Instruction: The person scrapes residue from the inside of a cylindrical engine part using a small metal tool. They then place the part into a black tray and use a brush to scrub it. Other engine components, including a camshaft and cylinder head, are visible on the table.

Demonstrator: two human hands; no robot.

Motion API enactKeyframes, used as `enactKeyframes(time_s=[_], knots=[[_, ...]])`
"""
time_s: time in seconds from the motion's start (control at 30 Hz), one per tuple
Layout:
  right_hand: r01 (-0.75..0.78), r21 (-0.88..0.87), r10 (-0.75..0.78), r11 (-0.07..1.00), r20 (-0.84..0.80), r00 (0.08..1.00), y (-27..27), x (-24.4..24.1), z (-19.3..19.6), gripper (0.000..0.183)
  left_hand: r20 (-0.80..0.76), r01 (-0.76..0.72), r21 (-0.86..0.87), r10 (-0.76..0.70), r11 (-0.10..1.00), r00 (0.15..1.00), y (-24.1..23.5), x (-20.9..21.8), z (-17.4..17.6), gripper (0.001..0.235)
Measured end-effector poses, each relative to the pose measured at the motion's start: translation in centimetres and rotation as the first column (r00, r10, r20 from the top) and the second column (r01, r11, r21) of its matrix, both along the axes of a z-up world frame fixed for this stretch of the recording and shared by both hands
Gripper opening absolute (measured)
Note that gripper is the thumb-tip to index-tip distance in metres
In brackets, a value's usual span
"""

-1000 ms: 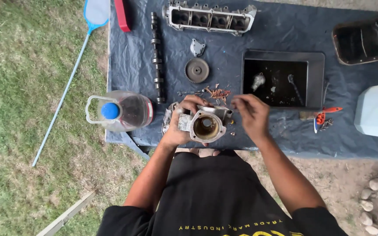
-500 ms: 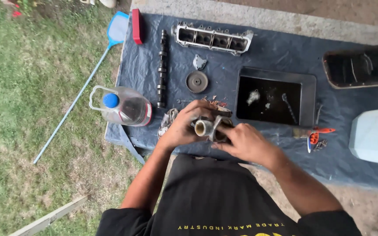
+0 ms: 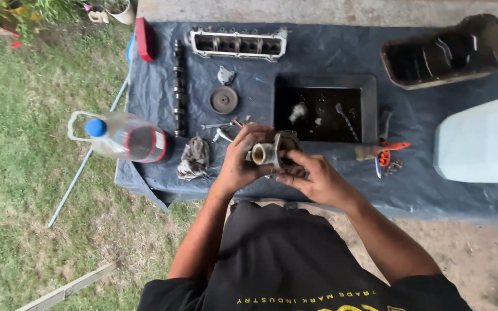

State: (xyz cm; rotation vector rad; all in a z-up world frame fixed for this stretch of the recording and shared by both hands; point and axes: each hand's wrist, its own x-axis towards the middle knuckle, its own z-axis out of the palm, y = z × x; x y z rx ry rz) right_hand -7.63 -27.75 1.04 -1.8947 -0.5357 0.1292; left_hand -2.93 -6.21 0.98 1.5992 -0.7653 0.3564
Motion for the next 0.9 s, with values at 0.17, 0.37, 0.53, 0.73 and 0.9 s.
enactKeyframes(time_s=[0.17,0.37,0.53,0.73,0.9], knots=[[0.11,-0.321,-0.08,0.941,0.105,0.991,-2.5,-2.9,2.9,0.051,0.018,0.011,-0.086,-0.01,0.996,1.0,-3.2,-2.0,-2.1,0.051],[0.153,-0.46,-0.064,0.875,0.203,0.977,-4.3,-4.2,4.3,0.052,0.046,0.087,-0.053,-0.084,0.995,0.995,-6.2,-3.4,-1.2,0.061],[0.25,-0.226,-0.176,0.942,0.302,0.937,-4.7,-4.8,5.1,0.053,0.125,0.094,-0.055,-0.087,0.994,0.988,-7.5,-2.8,-0.5,0.065],[0.329,-0.062,-0.301,0.942,0.27,0.914,-5.1,-4.6,2.6,0.051,0.225,0.017,-0.112,0.008,0.994,0.974,-7.8,-0.8,1.4,0.062],[0.195,0.239,-0.267,0.951,0.322,0.908,-5.8,-2.0,2.3,0.036,0.085,0.084,-0.019,-0.082,0.996,0.993,-6.1,0.5,2.3,0.053]])
